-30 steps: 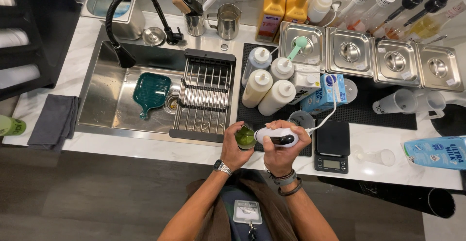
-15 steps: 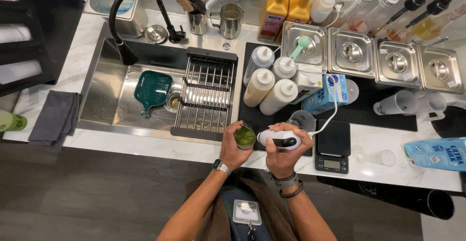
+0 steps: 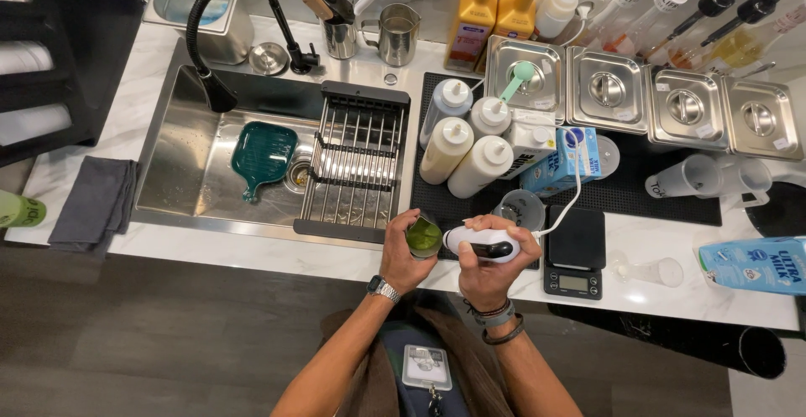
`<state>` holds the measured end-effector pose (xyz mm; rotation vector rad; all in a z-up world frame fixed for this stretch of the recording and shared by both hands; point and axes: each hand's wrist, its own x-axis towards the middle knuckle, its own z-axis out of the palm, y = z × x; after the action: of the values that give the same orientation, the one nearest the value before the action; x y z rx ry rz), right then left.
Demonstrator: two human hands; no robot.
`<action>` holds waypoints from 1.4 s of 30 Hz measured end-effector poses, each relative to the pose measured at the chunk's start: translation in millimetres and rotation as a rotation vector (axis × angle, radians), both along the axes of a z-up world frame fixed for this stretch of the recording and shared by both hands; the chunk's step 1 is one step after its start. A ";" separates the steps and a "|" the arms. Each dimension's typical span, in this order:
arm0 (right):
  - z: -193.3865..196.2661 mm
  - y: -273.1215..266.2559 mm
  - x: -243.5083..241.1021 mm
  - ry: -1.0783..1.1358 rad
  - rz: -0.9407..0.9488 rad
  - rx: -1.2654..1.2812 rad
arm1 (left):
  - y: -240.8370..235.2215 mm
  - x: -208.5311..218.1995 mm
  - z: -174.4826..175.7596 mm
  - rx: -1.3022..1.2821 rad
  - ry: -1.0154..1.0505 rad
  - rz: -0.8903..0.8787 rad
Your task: Preparing a matcha latte by weighing powder, adding water, frothing, adding milk, and frothing again.
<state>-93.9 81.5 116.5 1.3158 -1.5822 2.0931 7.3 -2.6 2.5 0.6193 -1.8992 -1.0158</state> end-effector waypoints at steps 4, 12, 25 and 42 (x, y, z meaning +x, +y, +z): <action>5.2 0.0 2.0 0.002 0.017 0.000 | -1.2 -0.2 0.1 0.004 -0.011 0.000; 2.1 1.6 0.7 0.033 0.007 0.004 | -0.9 -2.3 -1.1 -0.003 -0.017 0.011; 7.9 1.1 4.3 0.037 0.018 0.006 | -0.8 -1.8 0.1 -0.024 -0.030 0.027; 9.8 -1.1 6.6 0.027 -0.001 -0.016 | -0.8 -1.3 -7.0 -0.041 0.003 0.042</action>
<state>-87.4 80.5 126.3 1.3318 -1.5513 2.0737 6.0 -3.3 -4.6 0.6306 -1.8918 -0.9487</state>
